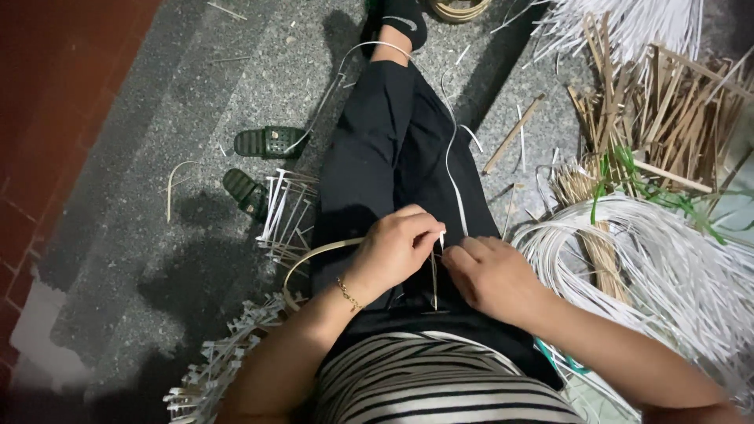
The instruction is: Weaving white synthetic strips around a circular bamboo frame to create a basket.
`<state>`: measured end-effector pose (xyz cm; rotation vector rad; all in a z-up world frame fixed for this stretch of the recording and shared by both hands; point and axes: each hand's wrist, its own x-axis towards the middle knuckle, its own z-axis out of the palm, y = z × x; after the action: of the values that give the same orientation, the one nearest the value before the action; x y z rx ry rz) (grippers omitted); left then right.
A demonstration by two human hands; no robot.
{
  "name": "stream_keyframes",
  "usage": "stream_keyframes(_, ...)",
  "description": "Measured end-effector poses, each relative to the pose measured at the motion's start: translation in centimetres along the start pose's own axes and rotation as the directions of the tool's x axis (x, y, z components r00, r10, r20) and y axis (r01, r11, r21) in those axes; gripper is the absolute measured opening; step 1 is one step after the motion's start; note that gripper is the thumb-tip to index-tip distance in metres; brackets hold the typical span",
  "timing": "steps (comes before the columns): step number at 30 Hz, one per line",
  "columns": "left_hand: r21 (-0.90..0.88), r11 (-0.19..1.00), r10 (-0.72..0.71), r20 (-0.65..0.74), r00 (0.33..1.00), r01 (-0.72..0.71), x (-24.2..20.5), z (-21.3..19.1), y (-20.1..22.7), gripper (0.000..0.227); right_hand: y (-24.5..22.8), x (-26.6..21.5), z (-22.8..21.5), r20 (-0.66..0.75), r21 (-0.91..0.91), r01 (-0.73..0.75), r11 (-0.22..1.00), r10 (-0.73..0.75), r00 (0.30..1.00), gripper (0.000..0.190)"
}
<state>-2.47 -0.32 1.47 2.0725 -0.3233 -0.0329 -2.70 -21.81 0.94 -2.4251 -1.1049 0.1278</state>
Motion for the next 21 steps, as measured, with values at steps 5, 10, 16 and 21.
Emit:
stream_keyframes(5,0.209,0.972,0.103,0.046,0.994,-0.110,-0.3,-0.5,0.8,0.011,1.1,4.1,-5.8,0.170,-0.229,0.304,0.925,-0.270,0.948,0.030)
stream_keyframes(10,0.141,0.989,0.057,-0.158,0.986,-0.035,-0.6,0.9,0.4,0.011,2.5,5.2,-8.5,-0.011,-0.247,0.398,0.884,-0.413,0.911,0.027)
stream_keyframes(16,0.089,0.991,0.114,-0.170,0.979,-0.100,-0.6,1.3,0.2,0.013,4.1,5.1,-4.8,0.165,0.097,-0.138,0.986,0.120,0.979,0.020)
stream_keyframes(21,0.141,0.978,0.177,-0.188,0.966,-0.152,-1.1,1.2,-0.5,0.014,5.0,5.7,-2.9,0.260,0.834,-0.255,0.489,0.058,0.964,0.019)
